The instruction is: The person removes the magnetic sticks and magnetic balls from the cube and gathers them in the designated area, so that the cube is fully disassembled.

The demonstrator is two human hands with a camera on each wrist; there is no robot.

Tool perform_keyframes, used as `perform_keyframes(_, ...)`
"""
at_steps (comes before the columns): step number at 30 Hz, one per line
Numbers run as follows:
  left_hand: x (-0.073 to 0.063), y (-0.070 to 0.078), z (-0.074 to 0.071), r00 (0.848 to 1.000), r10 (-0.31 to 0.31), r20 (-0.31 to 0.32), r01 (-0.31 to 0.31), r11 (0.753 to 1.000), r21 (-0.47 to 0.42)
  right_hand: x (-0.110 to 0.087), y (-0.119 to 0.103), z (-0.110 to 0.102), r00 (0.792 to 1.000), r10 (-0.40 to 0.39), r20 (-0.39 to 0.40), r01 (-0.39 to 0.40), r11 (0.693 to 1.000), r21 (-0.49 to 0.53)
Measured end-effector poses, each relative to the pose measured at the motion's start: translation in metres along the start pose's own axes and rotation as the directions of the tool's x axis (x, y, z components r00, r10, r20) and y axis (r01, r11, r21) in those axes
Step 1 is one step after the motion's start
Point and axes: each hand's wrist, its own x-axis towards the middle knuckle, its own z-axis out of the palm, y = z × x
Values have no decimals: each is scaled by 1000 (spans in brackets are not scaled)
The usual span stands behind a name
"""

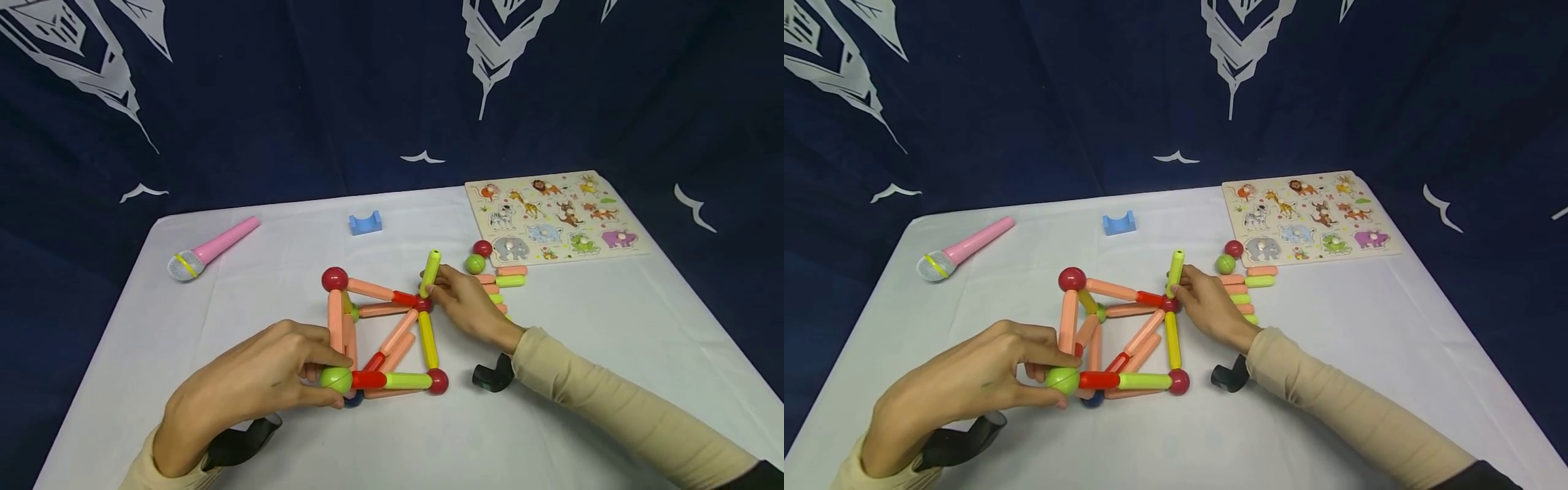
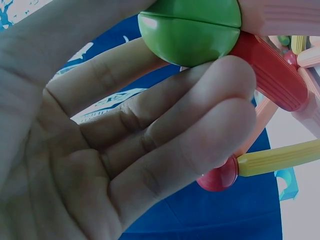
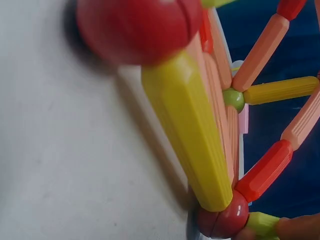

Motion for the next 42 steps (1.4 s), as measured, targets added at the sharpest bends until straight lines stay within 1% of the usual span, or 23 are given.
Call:
perform_keyframes(2, 0, 0, 0, 1000, -6, 4, 6, 1000, 0, 0, 0, 1, 1000, -14, 5, 14, 1000, -22)
perform_keyframes(4, 0, 1, 1, 1000, -6, 2, 6, 1000, 2, 0, 1, -1, 999, -46, 0, 46, 996, -77)
perform_keyframes(8, 1, 2, 1, 1000, 0, -1, 0, 1000, 10, -6, 3, -13, 994, -110, -17, 104, 973, -207)
perform_keyframes(10, 1, 2, 1, 1000, 15, -4, -14, 1000, 17, -13, 6, -24, 992, -122, -17, 114, 962, -250)
perform_keyframes(13, 1, 2, 1, 999, 53, -14, -52, 998, 33, -28, 11, -41, 994, -110, -16, 102, 960, -260)
perform_keyframes(15, 1, 2, 1, 997, 71, -22, -70, 997, 37, -39, 15, -51, 993, -116, -13, 107, 950, -294)
perform_keyframes(17, 1, 2, 0, 997, 76, -26, -75, 997, 35, -51, 19, -59, 991, -130, 15, 127, 935, -332)
perform_keyframes(19, 0, 2, 0, 997, 66, -25, -66, 998, 26, -61, 23, -65, 986, -154, 62, 166, 910, -380)
perform_keyframes(21, 0, 1, 0, 998, 61, -28, -61, 998, 17, -69, 26, -68, 977, -180, 111, 210, 878, -429)
perform_keyframes(24, -1, 1, 0, 998, 48, -26, -48, 999, 15, -77, 29, -68, 967, -208, 146, 253, 829, -499)
perform_keyframes(28, -2, 0, 1, 999, 28, -20, -28, 999, 30, -81, 34, -67, 959, -254, 126, 279, 765, -580)
perform_keyframes(31, -2, 0, 1, 1000, 24, -19, -23, 999, 33, -81, 38, -64, 953, -284, 102, 285, 737, -613)
perform_keyframes(33, -1, 0, 2, 999, 25, -20, -25, 999, 22, -81, 42, -62, 952, -295, 84, 280, 727, -627)
perform_keyframes(37, -1, 0, 2, 1000, 22, -21, -22, 1000, 17, -81, 48, -57, 950, -305, 62, 274, 725, -632)
perform_keyframes(42, -1, 1, 1, 1000, 17, -17, -17, 999, 30, -80, 51, -53, 946, -317, 63, 285, 727, -625)
